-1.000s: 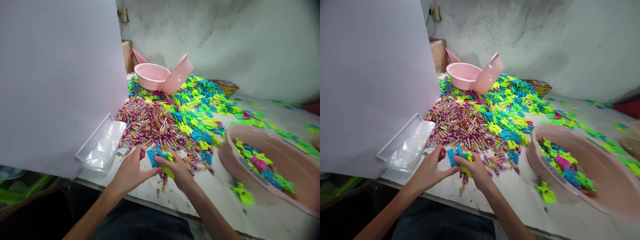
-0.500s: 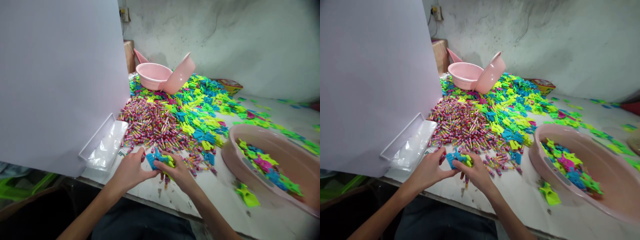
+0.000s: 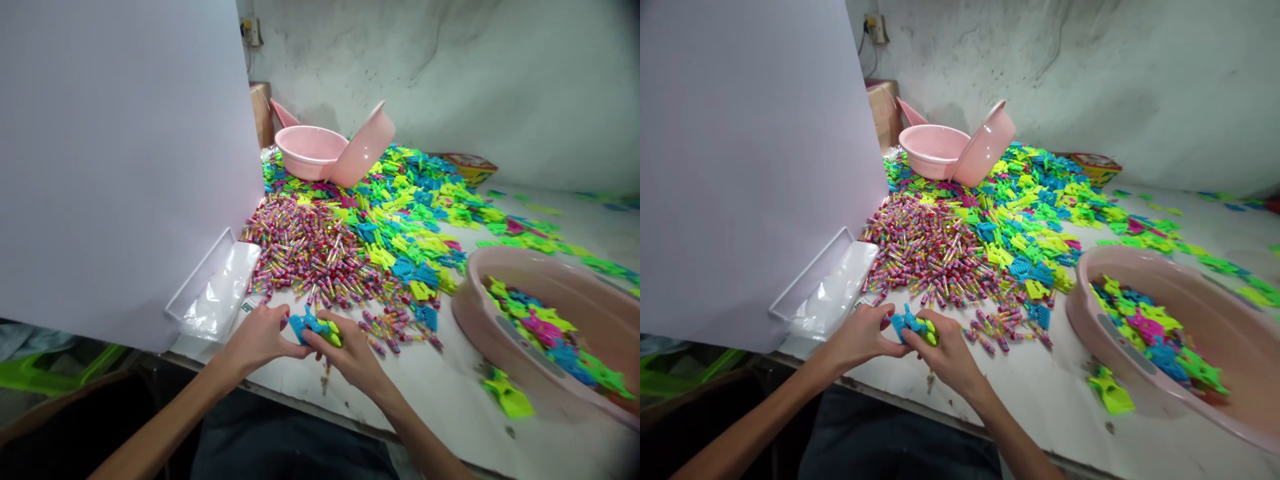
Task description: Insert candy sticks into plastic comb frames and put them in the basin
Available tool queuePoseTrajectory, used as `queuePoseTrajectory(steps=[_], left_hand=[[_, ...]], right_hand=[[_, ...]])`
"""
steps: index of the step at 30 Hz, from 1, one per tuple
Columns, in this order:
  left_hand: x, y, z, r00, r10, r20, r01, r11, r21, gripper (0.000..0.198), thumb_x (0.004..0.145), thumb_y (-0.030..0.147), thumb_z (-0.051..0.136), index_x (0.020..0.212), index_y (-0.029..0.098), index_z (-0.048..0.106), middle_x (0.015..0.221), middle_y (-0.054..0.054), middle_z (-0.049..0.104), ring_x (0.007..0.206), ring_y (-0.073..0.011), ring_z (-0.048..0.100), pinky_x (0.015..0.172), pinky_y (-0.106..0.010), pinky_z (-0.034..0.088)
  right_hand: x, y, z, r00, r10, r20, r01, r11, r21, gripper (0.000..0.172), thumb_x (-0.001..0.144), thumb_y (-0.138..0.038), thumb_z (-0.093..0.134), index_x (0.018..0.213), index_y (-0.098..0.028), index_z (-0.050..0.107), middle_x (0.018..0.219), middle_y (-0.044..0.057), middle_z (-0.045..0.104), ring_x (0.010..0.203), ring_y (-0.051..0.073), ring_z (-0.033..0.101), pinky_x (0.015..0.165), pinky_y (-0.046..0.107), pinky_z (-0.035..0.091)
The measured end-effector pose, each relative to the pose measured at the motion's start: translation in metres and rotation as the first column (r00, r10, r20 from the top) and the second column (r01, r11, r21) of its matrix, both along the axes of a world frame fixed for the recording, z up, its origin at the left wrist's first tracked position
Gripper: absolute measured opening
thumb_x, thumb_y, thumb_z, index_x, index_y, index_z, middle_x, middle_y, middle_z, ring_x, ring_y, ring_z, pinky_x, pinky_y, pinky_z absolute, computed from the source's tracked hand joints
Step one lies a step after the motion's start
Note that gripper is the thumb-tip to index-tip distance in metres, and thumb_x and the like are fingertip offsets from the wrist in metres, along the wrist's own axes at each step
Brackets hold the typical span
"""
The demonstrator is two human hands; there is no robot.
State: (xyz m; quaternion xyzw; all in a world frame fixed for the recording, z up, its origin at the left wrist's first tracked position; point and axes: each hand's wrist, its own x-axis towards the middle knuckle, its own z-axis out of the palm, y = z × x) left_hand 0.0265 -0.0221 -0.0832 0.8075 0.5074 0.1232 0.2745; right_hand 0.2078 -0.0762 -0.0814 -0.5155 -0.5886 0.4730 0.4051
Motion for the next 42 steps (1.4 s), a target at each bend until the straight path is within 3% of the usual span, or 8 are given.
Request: queuePoseTrajectory(steps=[11,15,21,27,33,37,39,42], left_hand=[[-0.001,-0.007,-0.024,0.999,-0.029,0.021,0.028,0.998,0.053,0.035,0.075,0.049,0.066,0.074,0.023,0.042,0.059,0.005,0.050,0.054,-0.0146,0.052,0.054,-0.024,0.027],[0.004,-0.010,-0.026,0.997,0.057,0.056,-0.058,0.998,0.016,0.039,0.075,0.053,0.065,0.069,0.022,0.042,0.057,0.005,0.048,0.053,-0.0130,0.047,0.055,-0.024,0.028],[0.011,-0.017,-0.029,0.996,0.004,0.085,0.000,0.999,-0.040,0.034,0.082,0.050,0.060,0.070,0.020,0.052,0.056,0.005,0.047,0.051,-0.0108,0.043,0.054,-0.025,0.026],[0.016,-0.016,-0.028,0.994,0.053,0.095,-0.061,0.995,0.080,0.042,0.080,0.060,0.062,0.079,0.019,0.053,0.063,0.002,0.056,0.058,-0.0145,0.052,0.056,-0.025,0.029],[0.051,-0.025,-0.028,0.927,0.076,0.367,-0.045,0.995,-0.092,0.046,0.084,0.060,0.057,0.067,0.019,0.051,0.053,0.006,0.043,0.050,-0.0093,0.039,0.051,-0.022,0.028],[0.066,-0.014,-0.029,0.934,-0.103,0.343,0.118,0.993,-0.022,0.042,0.095,0.052,0.044,0.072,0.019,0.057,0.058,0.005,0.050,0.054,-0.0103,0.043,0.051,-0.021,0.033],[0.061,0.006,-0.029,0.973,-0.106,0.205,0.072,0.983,0.167,0.042,0.100,0.043,0.034,0.076,0.021,0.060,0.069,0.001,0.060,0.065,-0.0138,0.054,0.062,-0.023,0.042],[0.044,0.048,-0.033,0.984,0.084,0.157,-0.133,0.931,0.339,0.034,0.099,0.037,0.034,0.092,0.019,0.062,0.100,-0.011,0.064,0.101,-0.0264,0.054,0.092,-0.041,0.041]], right_hand=[[-0.007,0.000,-0.021,0.983,-0.115,-0.141,0.094,0.985,-0.144,0.033,0.082,-0.050,0.069,0.088,-0.019,0.061,0.059,-0.004,0.059,0.048,0.012,0.059,0.040,0.019,0.045],[-0.007,0.000,-0.020,0.975,-0.132,-0.181,0.101,0.979,-0.175,0.035,0.082,-0.051,0.068,0.081,-0.017,0.059,0.058,-0.003,0.060,0.046,0.013,0.060,0.039,0.020,0.045],[-0.010,-0.002,-0.022,0.946,-0.217,-0.241,0.160,0.959,-0.236,0.040,0.076,-0.054,0.073,0.080,-0.016,0.060,0.058,-0.002,0.061,0.046,0.015,0.062,0.041,0.022,0.049],[-0.006,-0.001,-0.022,0.896,-0.323,-0.304,0.234,0.927,-0.294,0.041,0.073,-0.054,0.076,0.080,-0.016,0.062,0.057,-0.002,0.061,0.044,0.016,0.060,0.040,0.024,0.045],[0.003,0.001,-0.028,0.744,-0.563,-0.360,0.510,0.827,-0.237,0.040,0.071,-0.046,0.079,0.098,-0.019,0.067,0.089,0.002,0.070,0.078,0.020,0.066,0.069,0.029,0.053],[0.019,0.007,-0.026,0.738,-0.517,-0.433,0.512,0.848,-0.139,0.037,0.076,-0.038,0.070,0.108,-0.021,0.065,0.096,0.004,0.070,0.093,0.023,0.065,0.083,0.033,0.052],[0.037,0.015,-0.021,0.779,-0.534,-0.329,0.545,0.836,-0.066,0.037,0.080,-0.039,0.059,0.111,-0.019,0.064,0.095,0.005,0.070,0.087,0.023,0.066,0.079,0.034,0.053],[0.077,0.039,-0.008,0.789,-0.604,0.114,0.588,0.795,0.146,0.039,0.086,-0.038,0.040,0.110,-0.018,0.063,0.100,0.007,0.069,0.087,0.022,0.065,0.075,0.032,0.052]])
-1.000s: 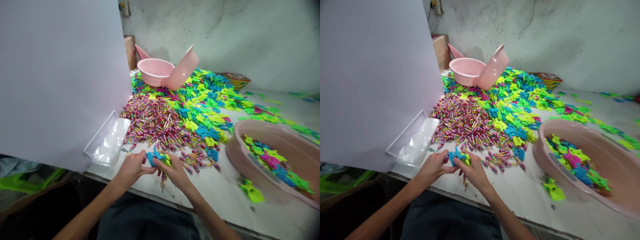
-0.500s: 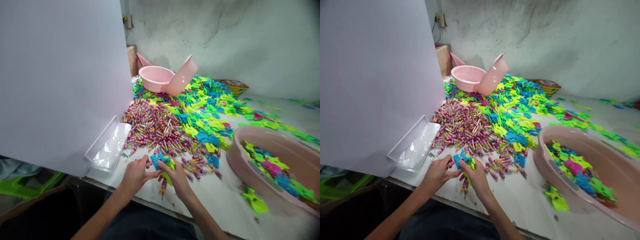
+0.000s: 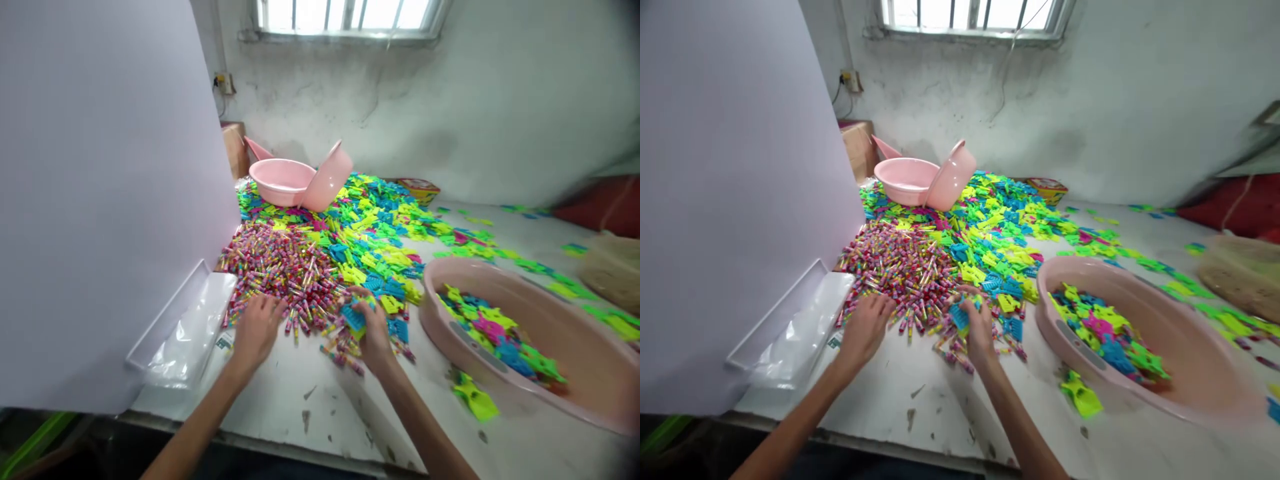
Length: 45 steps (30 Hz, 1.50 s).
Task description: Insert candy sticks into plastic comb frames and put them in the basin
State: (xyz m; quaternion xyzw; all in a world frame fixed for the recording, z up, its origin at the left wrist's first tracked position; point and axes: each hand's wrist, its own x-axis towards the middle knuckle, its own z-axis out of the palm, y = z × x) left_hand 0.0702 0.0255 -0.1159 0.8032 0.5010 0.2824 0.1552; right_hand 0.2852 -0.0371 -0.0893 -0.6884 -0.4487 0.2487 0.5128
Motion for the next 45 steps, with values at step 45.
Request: queuePoseTrajectory(steps=[45], left_hand=[[-0.005,-0.028,0.098,0.389,0.228,0.893,0.029,0.965,-0.259,0.034,0.083,0.050,0.067,0.083,0.020,0.050,0.056,0.010,0.030,0.044,-0.0036,0.025,0.040,-0.016,0.020]], right_hand=[[-0.057,0.047,0.092,0.775,0.575,-0.262,-0.519,0.815,0.256,0.031,0.074,-0.049,0.076,0.092,-0.025,0.076,0.098,0.003,0.073,0.095,0.023,0.065,0.086,0.032,0.051]])
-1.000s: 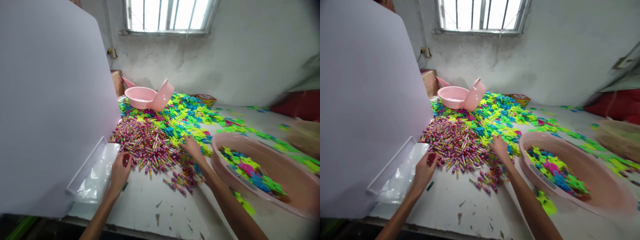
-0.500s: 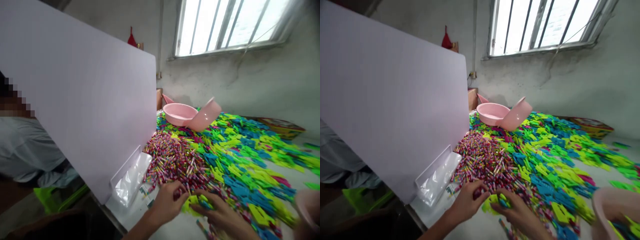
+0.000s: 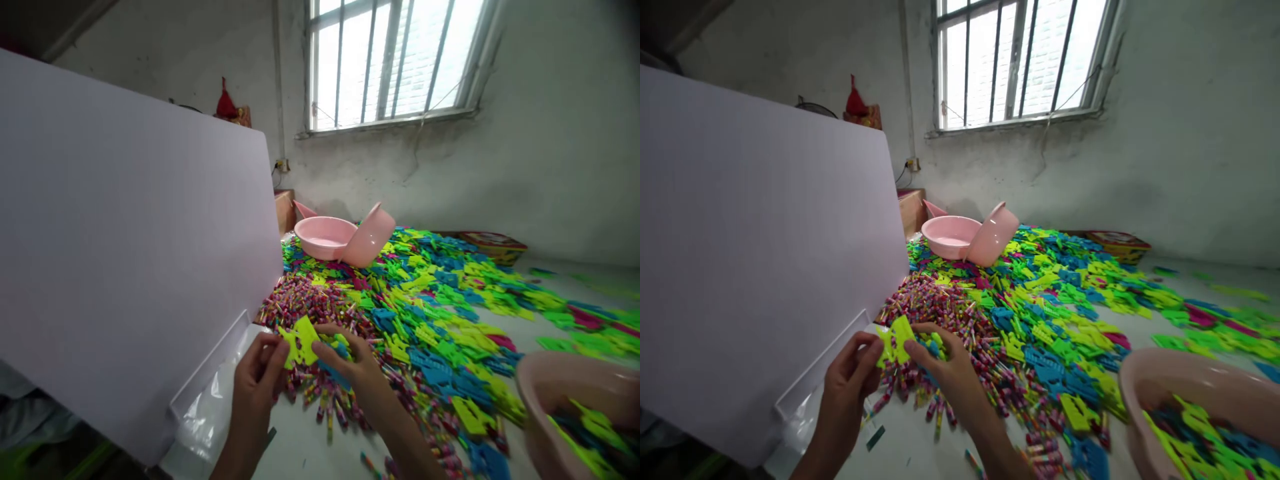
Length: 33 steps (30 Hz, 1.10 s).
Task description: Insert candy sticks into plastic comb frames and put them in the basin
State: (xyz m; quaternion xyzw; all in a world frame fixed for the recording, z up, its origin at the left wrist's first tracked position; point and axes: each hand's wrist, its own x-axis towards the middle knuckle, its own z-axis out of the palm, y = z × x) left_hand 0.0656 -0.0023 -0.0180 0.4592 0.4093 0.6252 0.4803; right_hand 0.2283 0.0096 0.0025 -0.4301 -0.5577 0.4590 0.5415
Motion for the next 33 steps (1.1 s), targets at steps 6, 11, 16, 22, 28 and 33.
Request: queuePoseTrajectory(steps=[6,11,16,22,28,33], left_hand=[[0.026,-0.006,0.015,0.980,0.061,0.191,-0.047,0.996,-0.077,0.035,0.081,0.049,0.071,0.087,0.022,0.049,0.051,0.012,0.033,0.040,-0.0026,0.023,0.036,-0.012,0.020],[0.041,-0.016,0.015,0.999,-0.033,0.043,0.037,0.993,-0.109,0.038,0.082,0.055,0.066,0.090,0.022,0.051,0.051,0.011,0.037,0.039,-0.0027,0.024,0.037,-0.013,0.020],[0.028,-0.013,0.021,0.983,0.060,-0.175,-0.059,0.998,0.008,0.040,0.082,0.053,0.066,0.105,0.023,0.054,0.064,0.008,0.043,0.049,-0.0049,0.035,0.044,-0.013,0.029],[0.003,-0.007,0.035,0.889,-0.091,-0.449,0.133,0.989,0.063,0.029,0.079,0.043,0.073,0.091,0.019,0.062,0.061,0.006,0.046,0.051,-0.0060,0.038,0.046,-0.016,0.030],[0.027,-0.016,0.039,0.987,-0.123,-0.103,0.114,0.989,-0.089,0.037,0.083,0.055,0.065,0.093,0.022,0.051,0.049,0.010,0.044,0.039,-0.0037,0.026,0.039,-0.014,0.018],[0.039,-0.020,0.029,0.979,-0.134,-0.156,0.112,0.983,-0.144,0.038,0.085,0.056,0.061,0.085,0.022,0.044,0.050,0.012,0.027,0.042,-0.0038,0.023,0.042,-0.014,0.019]], right_hand=[[0.001,-0.007,-0.003,0.996,0.049,-0.080,-0.050,0.999,-0.004,0.031,0.072,-0.043,0.079,0.093,-0.021,0.073,0.085,0.001,0.071,0.075,0.017,0.064,0.066,0.025,0.051],[0.002,-0.016,0.007,0.973,-0.181,-0.143,0.181,0.983,-0.015,0.036,0.069,-0.047,0.079,0.093,-0.021,0.073,0.094,0.004,0.071,0.090,0.023,0.066,0.075,0.028,0.054],[0.022,-0.018,0.014,0.995,-0.052,0.079,0.049,0.998,0.037,0.025,0.073,-0.044,0.076,0.086,-0.023,0.073,0.084,0.001,0.069,0.076,0.019,0.065,0.063,0.025,0.051],[0.033,-0.020,0.022,0.976,0.100,0.192,-0.111,0.992,0.051,0.018,0.075,-0.041,0.074,0.085,-0.025,0.073,0.084,0.000,0.070,0.079,0.019,0.066,0.070,0.028,0.053],[0.016,-0.026,0.026,0.998,-0.066,-0.012,0.066,0.997,-0.034,0.040,0.069,-0.049,0.080,0.099,-0.024,0.071,0.096,0.002,0.072,0.086,0.021,0.068,0.073,0.029,0.055],[0.008,-0.023,0.015,0.956,-0.284,-0.073,0.283,0.959,-0.024,0.037,0.070,-0.052,0.077,0.090,-0.022,0.073,0.094,0.005,0.072,0.092,0.024,0.067,0.073,0.029,0.054]])
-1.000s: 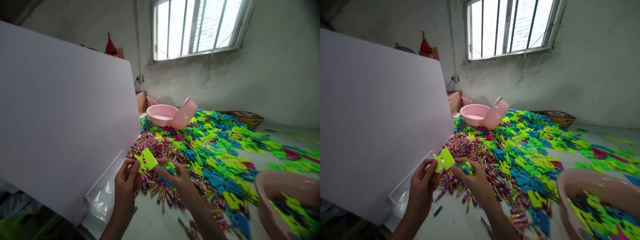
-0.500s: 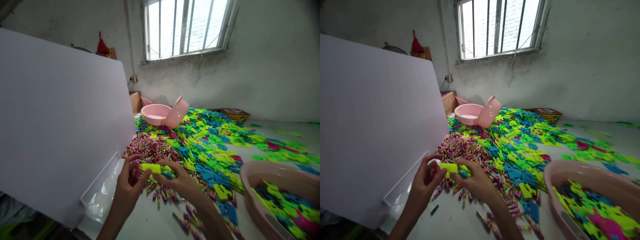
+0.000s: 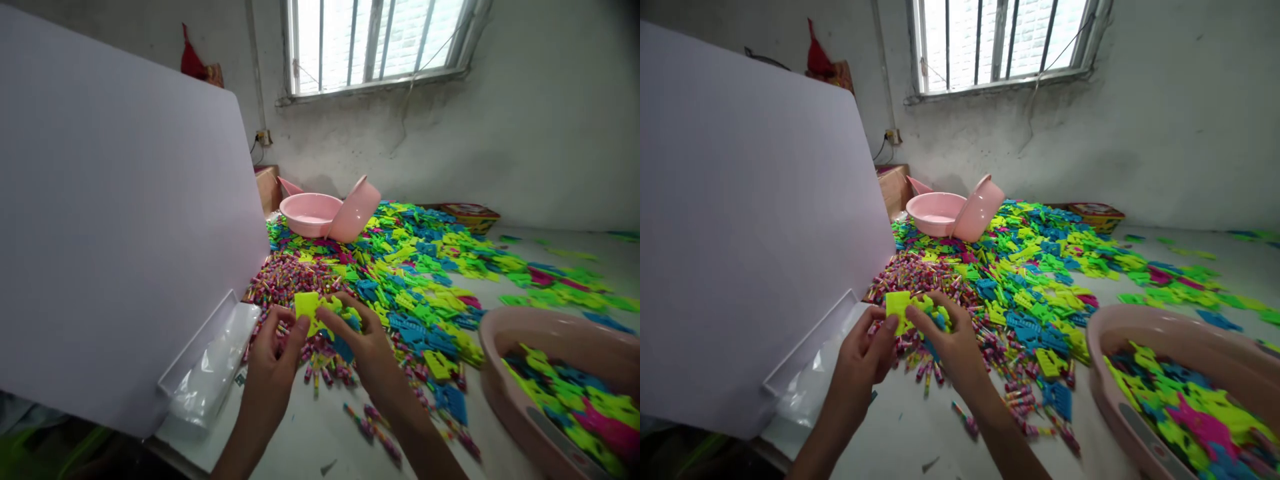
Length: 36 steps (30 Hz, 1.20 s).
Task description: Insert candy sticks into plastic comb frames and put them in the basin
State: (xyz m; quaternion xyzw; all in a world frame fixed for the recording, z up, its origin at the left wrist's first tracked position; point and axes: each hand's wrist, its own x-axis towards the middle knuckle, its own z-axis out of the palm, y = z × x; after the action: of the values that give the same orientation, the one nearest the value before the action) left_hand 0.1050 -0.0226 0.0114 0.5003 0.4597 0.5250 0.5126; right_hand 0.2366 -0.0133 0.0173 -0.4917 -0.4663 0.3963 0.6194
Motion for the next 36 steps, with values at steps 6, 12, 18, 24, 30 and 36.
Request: queuePoseTrajectory(steps=[6,12,18,24,30,36], left_hand=[[-0.037,0.009,0.002,0.975,-0.064,-0.214,0.092,0.988,0.126,0.031,0.087,0.049,0.063,0.094,0.023,0.046,0.073,0.006,0.051,0.057,-0.0061,0.046,0.050,-0.015,0.035],[-0.050,0.016,0.007,0.940,-0.033,-0.340,0.113,0.969,0.220,0.029,0.096,0.049,0.047,0.098,0.021,0.056,0.065,0.005,0.049,0.052,-0.0091,0.042,0.047,-0.020,0.033],[-0.050,0.001,0.012,0.786,0.070,-0.615,0.149,0.943,0.297,0.030,0.095,0.048,0.047,0.111,0.022,0.053,0.090,-0.002,0.060,0.078,-0.0162,0.056,0.068,-0.028,0.045],[-0.054,-0.002,0.007,0.567,0.315,-0.761,0.163,0.862,0.479,0.065,0.068,0.063,0.075,0.108,0.021,0.045,0.095,-0.003,0.057,0.085,-0.0208,0.056,0.073,-0.033,0.048],[-0.050,0.004,0.009,0.383,0.526,-0.759,0.317,0.697,0.643,0.056,0.081,0.062,0.063,0.106,0.016,0.045,0.096,-0.009,0.054,0.095,-0.0275,0.050,0.079,-0.042,0.048],[-0.049,0.004,0.008,0.349,0.570,-0.744,0.356,0.654,0.668,0.055,0.083,0.062,0.061,0.106,0.015,0.046,0.094,-0.009,0.054,0.091,-0.0261,0.050,0.076,-0.039,0.047]], right_hand=[[0.007,0.006,-0.004,0.998,0.056,-0.040,-0.060,0.993,-0.098,0.044,0.061,-0.051,0.084,0.092,-0.021,0.074,0.097,0.006,0.072,0.083,0.022,0.068,0.066,0.028,0.055],[0.008,-0.001,0.005,0.984,0.145,0.101,-0.140,0.988,-0.059,0.029,0.066,-0.047,0.080,0.081,-0.023,0.073,0.076,0.002,0.070,0.070,0.018,0.065,0.061,0.025,0.054],[0.001,-0.008,0.006,0.974,0.178,0.137,-0.167,0.982,-0.084,0.026,0.071,-0.044,0.078,0.085,-0.023,0.073,0.078,0.001,0.069,0.073,0.016,0.065,0.062,0.022,0.053],[0.002,-0.011,0.004,0.939,0.230,0.255,-0.225,0.973,-0.047,0.023,0.077,-0.045,0.074,0.082,-0.023,0.072,0.079,0.000,0.070,0.074,0.019,0.065,0.064,0.025,0.052],[0.006,-0.010,0.002,0.936,0.206,0.284,-0.213,0.977,-0.005,0.022,0.078,-0.046,0.074,0.083,-0.024,0.071,0.077,-0.001,0.069,0.072,0.018,0.064,0.062,0.025,0.051],[0.008,-0.011,0.003,0.936,0.199,0.289,-0.209,0.978,0.005,0.021,0.078,-0.046,0.073,0.080,-0.026,0.071,0.070,-0.001,0.066,0.066,0.018,0.062,0.058,0.026,0.048]])
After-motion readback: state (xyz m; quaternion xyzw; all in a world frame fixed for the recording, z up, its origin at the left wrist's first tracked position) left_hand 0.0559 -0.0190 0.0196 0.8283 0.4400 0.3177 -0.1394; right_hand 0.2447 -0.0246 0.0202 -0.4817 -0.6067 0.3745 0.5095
